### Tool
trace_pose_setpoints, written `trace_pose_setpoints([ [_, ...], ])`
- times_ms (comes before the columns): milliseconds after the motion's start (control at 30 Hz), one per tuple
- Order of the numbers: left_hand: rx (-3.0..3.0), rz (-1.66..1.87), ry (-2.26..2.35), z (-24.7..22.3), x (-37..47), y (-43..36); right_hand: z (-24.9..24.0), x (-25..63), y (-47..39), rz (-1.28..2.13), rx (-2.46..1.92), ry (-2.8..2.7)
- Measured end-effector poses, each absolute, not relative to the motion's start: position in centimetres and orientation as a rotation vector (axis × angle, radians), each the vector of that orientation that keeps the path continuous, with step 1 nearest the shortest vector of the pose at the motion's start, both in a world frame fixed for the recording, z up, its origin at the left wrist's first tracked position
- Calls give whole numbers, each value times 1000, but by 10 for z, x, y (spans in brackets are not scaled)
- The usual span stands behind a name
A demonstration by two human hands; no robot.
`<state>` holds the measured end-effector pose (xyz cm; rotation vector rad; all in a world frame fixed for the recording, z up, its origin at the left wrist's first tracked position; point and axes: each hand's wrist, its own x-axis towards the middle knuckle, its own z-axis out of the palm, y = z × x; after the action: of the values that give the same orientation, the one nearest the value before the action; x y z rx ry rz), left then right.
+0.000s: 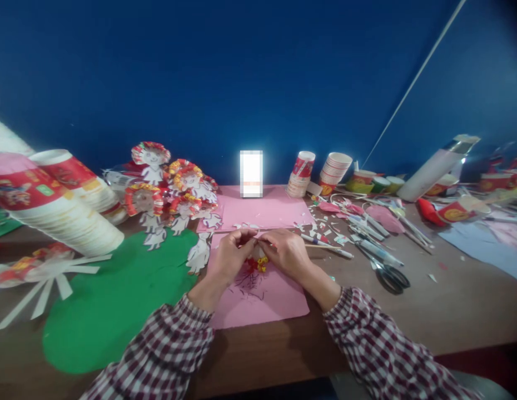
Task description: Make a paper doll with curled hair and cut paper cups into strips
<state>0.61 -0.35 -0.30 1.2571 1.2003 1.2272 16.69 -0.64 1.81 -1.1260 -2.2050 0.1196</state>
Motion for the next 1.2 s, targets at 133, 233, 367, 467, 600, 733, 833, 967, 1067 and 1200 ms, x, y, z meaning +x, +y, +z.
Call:
trace_pose_setpoints([
  [133,1277,1194,1239,-4,4,-3,18,167,-6,104,-1115,-2204],
  [233,1330,1162,1239,-2,3,-3,18,167,-6,91,-1107,-2193],
  [367,1364,1147,1206,2,5,-4,19,167,-6,88,-1129,-2193],
  [467,1378,1149,1228,4,6,-5,20,167,-6,96,-1136,-2200],
  [600,1451,1199,1289,5,7,-7,20,167,-7,112,-1155,-2206],
  [733,1533,1242,1332,5,8,-8,19,167,-8,100,-1163,-2211],
  [833,1557,1294,1348,6,10,-11,17,167,-6,87,-1161,-2215],
  [967,1524,1293,1321,7,10,-10,17,173,1,115,-1093,-2244],
  [1067,1450,1293,1316,6,5,-5,20,183,8,93,-1050,-2312],
  [1200,1270,1353,1428,6,-5,2,19,199,17,-63,-1296,-2248],
])
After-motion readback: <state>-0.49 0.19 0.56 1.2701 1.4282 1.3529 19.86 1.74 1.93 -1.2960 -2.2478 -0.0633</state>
